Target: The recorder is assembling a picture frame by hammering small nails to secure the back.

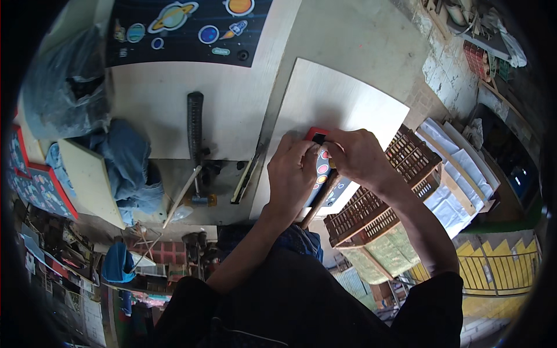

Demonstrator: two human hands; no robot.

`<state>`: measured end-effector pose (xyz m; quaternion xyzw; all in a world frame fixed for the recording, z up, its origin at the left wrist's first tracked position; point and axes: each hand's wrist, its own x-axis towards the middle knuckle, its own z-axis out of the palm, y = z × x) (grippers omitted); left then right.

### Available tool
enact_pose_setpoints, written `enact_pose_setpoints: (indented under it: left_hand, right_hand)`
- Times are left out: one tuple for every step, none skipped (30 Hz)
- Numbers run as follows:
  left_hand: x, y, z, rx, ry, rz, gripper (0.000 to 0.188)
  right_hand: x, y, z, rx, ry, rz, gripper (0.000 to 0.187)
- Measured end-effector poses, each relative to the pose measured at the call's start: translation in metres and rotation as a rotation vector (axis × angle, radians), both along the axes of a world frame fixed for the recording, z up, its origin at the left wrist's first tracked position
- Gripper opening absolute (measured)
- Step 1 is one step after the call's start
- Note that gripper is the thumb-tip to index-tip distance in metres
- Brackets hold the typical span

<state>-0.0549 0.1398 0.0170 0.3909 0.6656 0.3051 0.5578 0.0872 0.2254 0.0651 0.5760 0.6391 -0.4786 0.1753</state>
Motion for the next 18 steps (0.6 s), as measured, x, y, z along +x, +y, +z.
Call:
enact_pose_setpoints:
  left_hand:
    - [-0.001, -0.001, 0.0, 0.013, -0.046, 0.014, 0.005]
    - [0.001, -0.003, 0.001, 0.036, -0.043, 0.023, 0.005]
    - [0.002, -0.003, 0.0, 0.053, -0.039, 0.031, 0.005]
    - [0.002, -0.005, 0.001, 0.058, -0.043, 0.038, 0.005]
    - [0.002, -0.007, 0.001, 0.062, -0.048, 0.045, 0.004]
    - [0.003, -0.009, 0.001, 0.064, -0.045, 0.053, 0.004]
    - [0.003, -0.007, -0.001, 0.092, -0.022, 0.055, 0.004]
    - [0.004, -0.007, -0.001, 0.119, -0.001, 0.057, 0.005]
    - [0.004, -0.01, -0.002, 0.123, 0.001, 0.063, 0.005]
    - [0.005, -0.011, -0.003, 0.115, -0.017, 0.062, 0.005]
    - [0.005, -0.011, -0.005, 0.106, -0.035, 0.061, 0.005]
    - [0.005, -0.011, -0.007, 0.111, -0.035, 0.065, 0.005]
    - [0.003, -0.01, -0.007, 0.13, -0.006, 0.032, 0.005]
    - [0.002, -0.009, -0.007, 0.149, 0.023, -0.001, 0.005]
    - [0.002, -0.009, -0.008, 0.149, 0.022, 0.0, 0.005]
    - [0.001, -0.008, -0.008, 0.149, 0.02, -0.015, 0.005]
    - [0.001, -0.008, -0.009, 0.149, 0.017, -0.03, 0.006]
    - [0.002, -0.007, -0.008, 0.148, 0.014, -0.028, 0.006]
  right_hand:
    - [0.001, -0.001, 0.001, 0.021, 0.006, 0.006, 0.019]
    - [0.004, -0.005, 0.0, 0.065, 0.01, 0.064, 0.018]
    - [0.004, -0.007, -0.001, 0.107, 0.013, 0.122, 0.018]
    - [0.002, -0.007, 0.002, 0.113, 0.019, 0.129, 0.018]
    - [0.0, -0.005, 0.004, 0.099, -0.003, 0.175, 0.018]
    - [-0.002, -0.004, 0.007, 0.084, -0.026, 0.221, 0.018]
    - [-0.004, -0.002, 0.008, 0.09, -0.023, 0.227, 0.018]
    - [-0.006, 0.0, 0.008, 0.081, -0.009, 0.198, 0.018]
    - [-0.008, -0.001, 0.009, 0.071, 0.004, 0.169, 0.018]
    - [-0.009, -0.002, 0.009, 0.095, 0.009, 0.171, 0.019]
    - [-0.008, -0.003, 0.009, 0.1, 0.009, 0.176, 0.019]
    - [-0.006, -0.005, 0.006, 0.12, 0.01, 0.186, 0.019]
    - [-0.005, -0.007, 0.005, 0.137, 0.01, 0.194, 0.019]
    - [-0.005, -0.009, 0.005, 0.137, 0.009, 0.196, 0.019]
    - [-0.005, -0.011, 0.005, 0.157, 0.005, 0.178, 0.019]
    - [-0.005, -0.013, 0.006, 0.176, -0.001, 0.16, 0.019]
    - [-0.005, -0.014, 0.006, 0.175, -0.005, 0.161, 0.019]
    - [-0.006, -0.016, 0.006, 0.18, -0.018, 0.127, 0.02]
